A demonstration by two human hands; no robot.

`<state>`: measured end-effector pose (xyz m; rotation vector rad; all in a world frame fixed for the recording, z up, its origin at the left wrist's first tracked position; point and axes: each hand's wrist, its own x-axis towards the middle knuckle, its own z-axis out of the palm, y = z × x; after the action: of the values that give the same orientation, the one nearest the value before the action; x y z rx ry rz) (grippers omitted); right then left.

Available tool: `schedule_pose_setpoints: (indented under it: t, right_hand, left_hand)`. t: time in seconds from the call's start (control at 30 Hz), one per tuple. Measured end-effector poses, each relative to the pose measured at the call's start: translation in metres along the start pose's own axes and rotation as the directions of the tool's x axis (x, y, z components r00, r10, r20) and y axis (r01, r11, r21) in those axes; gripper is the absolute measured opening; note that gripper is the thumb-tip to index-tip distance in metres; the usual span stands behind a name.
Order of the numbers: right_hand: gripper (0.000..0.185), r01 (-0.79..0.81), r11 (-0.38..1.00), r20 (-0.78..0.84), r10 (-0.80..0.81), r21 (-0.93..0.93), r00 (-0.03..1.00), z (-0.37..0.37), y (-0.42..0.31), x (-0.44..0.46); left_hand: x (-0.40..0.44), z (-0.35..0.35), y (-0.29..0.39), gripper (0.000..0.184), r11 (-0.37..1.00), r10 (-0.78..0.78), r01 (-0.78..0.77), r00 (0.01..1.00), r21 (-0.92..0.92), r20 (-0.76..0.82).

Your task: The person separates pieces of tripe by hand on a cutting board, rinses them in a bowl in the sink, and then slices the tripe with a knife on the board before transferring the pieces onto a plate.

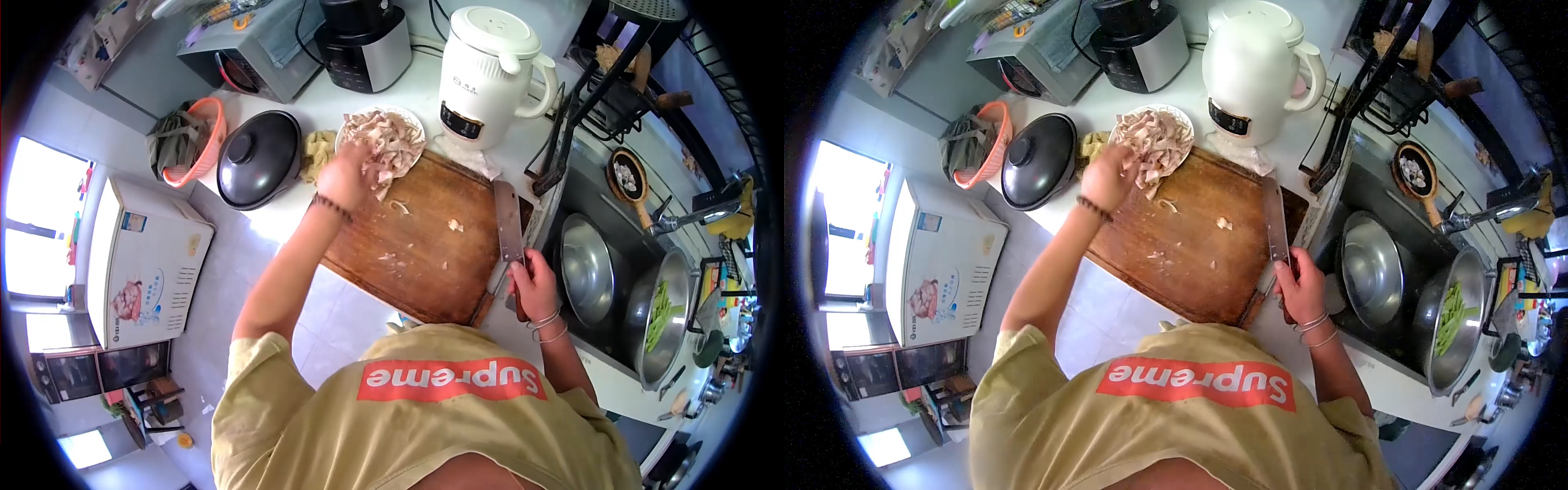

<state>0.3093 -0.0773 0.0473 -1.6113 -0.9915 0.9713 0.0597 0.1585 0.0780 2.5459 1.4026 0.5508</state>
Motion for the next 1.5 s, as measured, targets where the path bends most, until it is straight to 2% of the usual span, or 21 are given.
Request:
schedule_pose_setpoints:
  t: [0.03,0.1,0.13,0.23,0.3,0.37,0.43,0.5,0.63,0.7,0.77,0.83,0.87,0.93,0.97,1.03,1.17,1.3,1.37,1.43,1.5]
  right_hand:
    - [0.019,0.007,1.0,0.001,-0.007,-0.003,1.0,0.0,0.0,0.001]
    - [0.02,0.012,1.0,0.015,-0.012,-0.006,1.0,0.001,0.002,0.005]
    - [0.019,0.002,1.0,0.023,-0.002,-0.01,1.0,0.003,0.001,0.006]
    - [0.019,-0.024,1.0,0.044,0.024,0.002,0.999,0.006,-0.007,0.006]
    - [0.02,-0.034,0.999,0.056,0.033,0.019,0.998,0.008,-0.012,0.003]
    - [0.02,-0.012,1.0,0.073,0.013,-0.018,0.997,0.008,-0.016,0.002]
    - [0.021,-0.015,1.0,0.072,0.017,-0.021,0.997,0.007,-0.016,0.0]
    - [0.02,-0.002,0.999,0.071,0.005,-0.035,0.997,0.006,-0.014,-0.001]
    - [0.021,0.001,1.0,0.054,0.0,-0.014,0.999,0.003,-0.004,0.0]
    - [0.021,0.002,1.0,0.036,-0.002,-0.001,0.999,0.003,-0.002,0.0]
    - [0.021,0.002,1.0,0.037,-0.003,0.006,0.999,0.002,-0.002,0.001]
    - [0.021,0.007,1.0,0.039,-0.008,0.009,0.999,0.001,-0.006,0.0]
    - [0.021,0.013,1.0,0.033,-0.013,-0.008,0.999,0.0,-0.009,-0.001]
    - [0.02,0.039,0.999,0.041,-0.038,-0.021,0.998,0.0,-0.008,0.002]
    - [0.02,0.022,1.0,0.029,-0.022,-0.001,0.999,-0.001,-0.001,0.001]
    - [0.019,0.009,1.0,0.027,-0.01,0.022,1.0,-0.003,0.003,0.001]
    - [0.018,-0.026,0.999,0.009,0.025,0.03,1.0,-0.001,0.003,0.002]
    - [0.019,-0.007,1.0,0.01,0.006,0.03,1.0,0.0,0.003,0.001]
    - [0.02,0.001,0.999,0.005,-0.001,0.036,1.0,-0.001,0.004,0.001]
    - [0.02,0.006,0.999,0.0,-0.006,0.044,1.0,-0.001,0.005,0.001]
    - [0.02,-0.013,0.999,0.004,0.013,0.05,1.0,-0.002,0.005,0.002]
  left_hand:
    - [-0.014,0.006,-0.002,0.028,0.993,-0.073,0.08,0.994,-0.089,0.079]
    - [-0.039,0.019,0.003,0.027,0.996,-0.039,0.019,0.971,0.087,0.236]
    - [-0.049,0.026,0.006,0.035,0.994,-0.029,0.003,0.971,0.11,0.236]
    - [-0.057,0.043,0.018,0.036,0.991,-0.067,0.035,0.966,0.13,0.251]
    - [-0.051,0.052,0.022,0.031,0.99,-0.078,0.044,0.963,0.135,0.26]
    - [-0.044,0.06,0.022,0.024,0.972,-0.147,0.078,0.937,0.221,0.317]
    - [-0.04,0.066,0.021,0.021,0.967,-0.121,0.048,0.951,0.249,0.285]
    - [-0.037,0.066,0.025,0.021,0.969,-0.177,0.102,0.921,0.223,0.347]
    - [-0.039,0.065,0.042,0.027,0.972,-0.197,0.104,0.851,0.212,0.486]
    - [-0.042,0.067,0.057,0.03,0.999,0.027,-0.032,0.892,0.004,0.452]
    - [-0.039,0.069,0.078,0.031,0.999,0.034,-0.03,0.859,-0.017,0.512]
    - [-0.035,0.078,0.09,0.028,0.977,0.207,-0.151,0.835,-0.148,0.51]
    - [-0.034,0.083,0.094,0.028,0.978,0.205,-0.15,0.837,-0.148,0.507]
    - [-0.029,0.091,0.097,0.024,0.972,0.204,-0.23,0.765,-0.037,0.611]
    - [-0.028,0.093,0.097,0.024,0.975,0.193,-0.223,0.774,-0.025,0.603]
    - [-0.027,0.091,0.102,0.021,0.96,0.248,-0.274,0.725,-0.062,0.642]
    - [-0.027,0.103,0.1,0.023,0.957,0.226,-0.286,0.656,-0.04,0.72]
    - [-0.03,0.118,0.079,0.026,0.943,0.286,-0.322,0.648,-0.087,0.705]
    - [-0.021,0.121,0.058,0.03,0.919,0.382,-0.351,0.692,-0.177,0.613]
    - [0.001,0.07,0.064,0.028,0.969,0.219,-0.243,0.756,-0.046,0.617]
    - [0.021,0.031,0.059,0.025,0.991,0.126,-0.127,0.866,-0.03,0.484]
